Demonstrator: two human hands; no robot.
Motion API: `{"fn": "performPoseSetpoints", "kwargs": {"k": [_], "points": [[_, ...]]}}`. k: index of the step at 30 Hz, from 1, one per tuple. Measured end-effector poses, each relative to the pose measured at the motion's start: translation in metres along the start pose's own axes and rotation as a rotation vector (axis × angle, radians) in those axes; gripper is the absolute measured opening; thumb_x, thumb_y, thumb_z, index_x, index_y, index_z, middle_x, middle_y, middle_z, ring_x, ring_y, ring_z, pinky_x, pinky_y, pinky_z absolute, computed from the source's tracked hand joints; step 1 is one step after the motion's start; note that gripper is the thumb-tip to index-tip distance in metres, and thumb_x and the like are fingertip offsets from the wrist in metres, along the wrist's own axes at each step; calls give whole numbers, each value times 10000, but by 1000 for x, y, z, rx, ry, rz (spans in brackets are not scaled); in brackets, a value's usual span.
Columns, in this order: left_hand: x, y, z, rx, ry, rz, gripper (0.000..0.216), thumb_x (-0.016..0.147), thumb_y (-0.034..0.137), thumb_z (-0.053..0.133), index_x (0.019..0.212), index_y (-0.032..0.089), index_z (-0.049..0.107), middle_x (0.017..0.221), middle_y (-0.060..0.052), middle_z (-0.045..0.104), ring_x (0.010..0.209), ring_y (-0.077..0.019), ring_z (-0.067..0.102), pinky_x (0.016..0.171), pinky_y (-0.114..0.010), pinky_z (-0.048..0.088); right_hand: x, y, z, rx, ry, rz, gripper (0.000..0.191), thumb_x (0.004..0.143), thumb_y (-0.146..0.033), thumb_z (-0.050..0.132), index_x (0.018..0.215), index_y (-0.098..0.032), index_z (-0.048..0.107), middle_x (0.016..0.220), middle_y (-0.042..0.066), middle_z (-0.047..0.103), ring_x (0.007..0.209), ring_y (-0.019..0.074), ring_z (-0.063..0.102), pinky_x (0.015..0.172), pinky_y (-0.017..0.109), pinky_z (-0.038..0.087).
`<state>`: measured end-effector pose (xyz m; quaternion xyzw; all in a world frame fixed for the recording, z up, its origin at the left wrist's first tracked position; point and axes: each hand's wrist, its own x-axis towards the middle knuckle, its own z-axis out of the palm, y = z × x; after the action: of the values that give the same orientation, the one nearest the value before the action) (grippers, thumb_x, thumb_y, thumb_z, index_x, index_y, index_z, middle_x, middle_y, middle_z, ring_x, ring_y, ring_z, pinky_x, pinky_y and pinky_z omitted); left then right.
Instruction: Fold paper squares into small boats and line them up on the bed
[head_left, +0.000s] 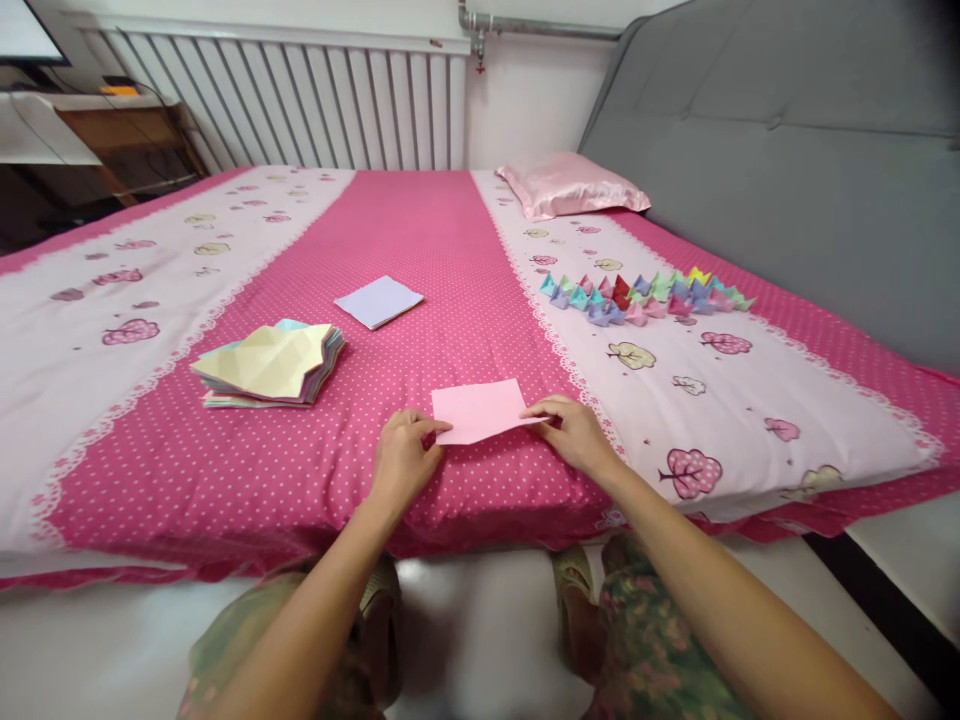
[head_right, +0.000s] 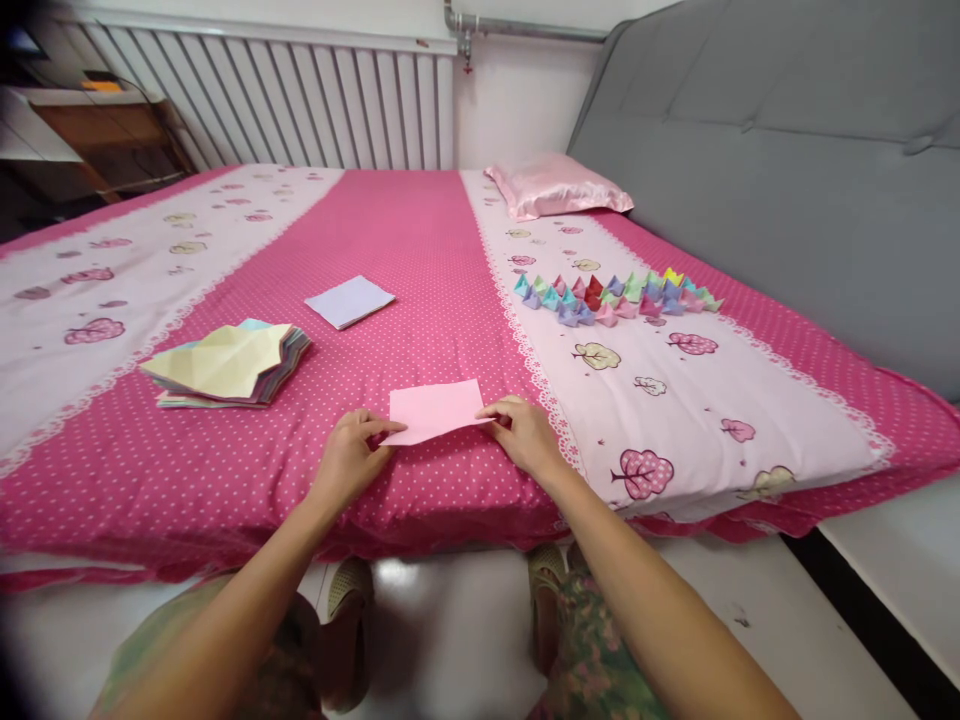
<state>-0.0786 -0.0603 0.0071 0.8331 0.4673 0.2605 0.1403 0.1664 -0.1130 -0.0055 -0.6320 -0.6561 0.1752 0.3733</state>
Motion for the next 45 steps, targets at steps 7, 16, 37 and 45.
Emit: {"fn": "performPoseSetpoints", "kwargs": {"k": [7, 16, 37, 45], "points": [[7, 5, 5, 87, 43, -124, 299, 786, 363, 496, 622, 158, 639, 617, -39, 555, 656, -168, 498, 667, -291, 382, 4, -6, 7, -150, 95, 77, 273, 776, -398, 547, 685, -173, 671, 700, 41, 588, 636, 163, 533, 613, 273, 401], [14, 15, 13, 249, 93, -273, 302, 771, 368, 461, 587, 165, 589, 623, -52, 583, 645, -184, 522, 659, -299, 369, 12, -11, 19, -278, 173, 214, 331, 763, -449, 531, 610, -177, 638, 722, 46, 615, 674, 174, 554, 626, 279, 379], [14, 5, 27, 297, -244, 346, 441, 896, 160, 210, 1299, 204, 381, 1384, -39, 385, 1304, -160, 264, 1058, -360, 236, 13, -15, 24, -388, 228, 188, 201, 723, -367, 582, 810, -192, 533, 828, 42, 605, 769, 212, 549, 689, 327, 407], [6, 13, 26, 369, -273, 330, 549, 888, 470, 201, 1354, 194, 292, 1431, -63, 291, 1329, -205, 194, 1081, -406, 155, 15, -43, 33, -500, 142, -136, 330, 854, -241, 415, 1152, -162, 531, 1238, 96, 526, 1197, 260, 371, 1014, 464, 213]]}}
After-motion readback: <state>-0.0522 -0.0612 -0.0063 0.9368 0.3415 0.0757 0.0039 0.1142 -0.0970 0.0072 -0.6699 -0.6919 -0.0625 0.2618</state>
